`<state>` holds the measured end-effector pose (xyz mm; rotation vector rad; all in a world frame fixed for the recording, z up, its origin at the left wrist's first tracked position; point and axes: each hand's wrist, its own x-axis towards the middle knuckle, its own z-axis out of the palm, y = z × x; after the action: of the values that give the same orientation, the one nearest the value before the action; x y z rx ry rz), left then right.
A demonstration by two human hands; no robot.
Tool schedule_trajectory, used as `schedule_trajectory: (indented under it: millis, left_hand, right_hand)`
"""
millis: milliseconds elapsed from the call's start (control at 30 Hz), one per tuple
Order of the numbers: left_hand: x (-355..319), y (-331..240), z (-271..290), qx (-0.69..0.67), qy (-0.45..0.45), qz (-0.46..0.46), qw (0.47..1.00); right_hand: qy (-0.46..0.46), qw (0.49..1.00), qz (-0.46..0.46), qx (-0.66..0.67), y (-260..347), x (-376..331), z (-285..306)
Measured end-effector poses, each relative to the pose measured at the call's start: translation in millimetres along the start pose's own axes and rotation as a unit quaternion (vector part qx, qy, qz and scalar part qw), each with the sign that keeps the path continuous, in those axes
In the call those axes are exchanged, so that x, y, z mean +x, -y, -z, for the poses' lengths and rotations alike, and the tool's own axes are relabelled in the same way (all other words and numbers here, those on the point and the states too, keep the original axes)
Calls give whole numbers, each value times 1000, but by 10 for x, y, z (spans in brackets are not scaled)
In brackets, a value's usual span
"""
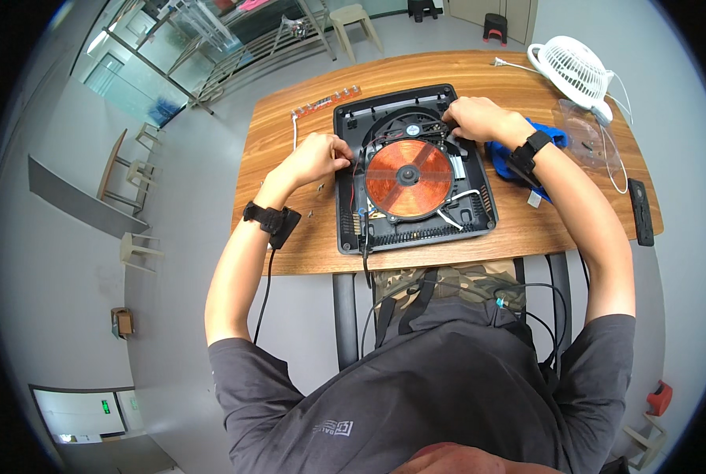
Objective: The person assembles a small electronic device on a wooden table. They use a screwdriver to secure components, including a copper-colored circular part and a small fan, into a black plastic housing.
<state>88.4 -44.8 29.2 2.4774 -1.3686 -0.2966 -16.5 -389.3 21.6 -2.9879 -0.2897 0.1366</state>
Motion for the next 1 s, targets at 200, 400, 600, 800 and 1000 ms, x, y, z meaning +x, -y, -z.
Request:
schedule_trajectory:
  millis: [200,400,600,800,1000]
  left_hand:
    - [-239,-86,11,-31,38,-45,998]
    - [-442,-210,-108,-39,82,-55,994]
    - [-536,-229,-213,-30,87,-90,992]
    - [-534,-383,-283,-6,73,-73,995]
    - [-570,-357,-433,8,69,-83,994]
  right_hand:
    - [-29,1000,8,-1,52,1,115]
    - [-90,986,140,34,368,-11,140]
    - [-46,972,221,64,963,-56,166]
    - [-15,966,248,77,1174,-97,33]
    - [3,965,251,74,1191,-41,-43]
